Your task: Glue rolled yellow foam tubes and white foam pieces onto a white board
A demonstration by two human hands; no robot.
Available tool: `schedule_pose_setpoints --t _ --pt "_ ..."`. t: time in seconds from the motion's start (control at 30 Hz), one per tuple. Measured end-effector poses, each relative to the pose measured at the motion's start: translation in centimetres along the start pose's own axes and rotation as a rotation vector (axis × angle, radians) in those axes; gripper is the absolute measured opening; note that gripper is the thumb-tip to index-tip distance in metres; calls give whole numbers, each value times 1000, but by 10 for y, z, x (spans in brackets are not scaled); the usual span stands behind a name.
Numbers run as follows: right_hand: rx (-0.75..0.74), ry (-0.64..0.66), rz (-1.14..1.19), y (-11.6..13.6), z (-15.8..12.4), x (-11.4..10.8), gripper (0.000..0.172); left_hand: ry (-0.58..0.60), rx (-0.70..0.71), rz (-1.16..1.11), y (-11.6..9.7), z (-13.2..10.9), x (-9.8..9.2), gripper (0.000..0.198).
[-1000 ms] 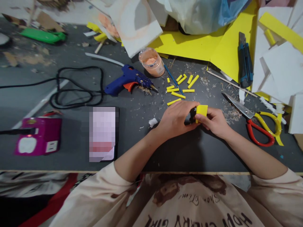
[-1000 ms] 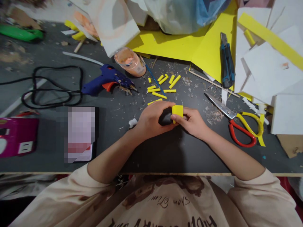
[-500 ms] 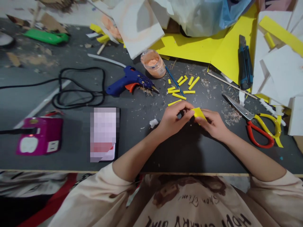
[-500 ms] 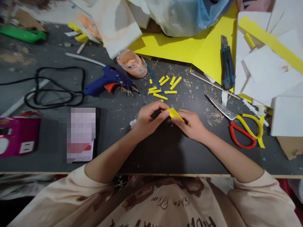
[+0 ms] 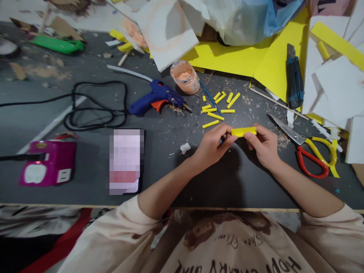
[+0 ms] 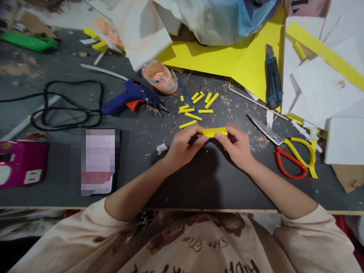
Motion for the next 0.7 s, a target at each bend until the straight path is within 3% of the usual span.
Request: schedule_pose_setpoints --t 0.17,0.4,0.5,0.6,0.7 --pt "-49 92 -50 5 5 6 39 162 -77 -98 4 2 9 14" --pt "-98 273 -118 10 6 20 52 382 -128 -217 -3 -4 30 29" --pt "-93 252 -84 7 6 19 48 358 -175 -213 0 -5 28 27" --pt "-70 171 25 1 4 14 30 267 -223 -228 6 -3 19 27" --pt "-180 155 23 8 -1 16 40 203 -277 -294 13 -2 14 27"
Point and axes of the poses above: each hand's wrist, its own z-axis towards the middle knuckle, its own x-axis out of the palm, y = z × x, the point moved 9 cm from there along z, towards the middle knuckle, and after that the axes turned 1 degree about -x, right-handed, at the moved point
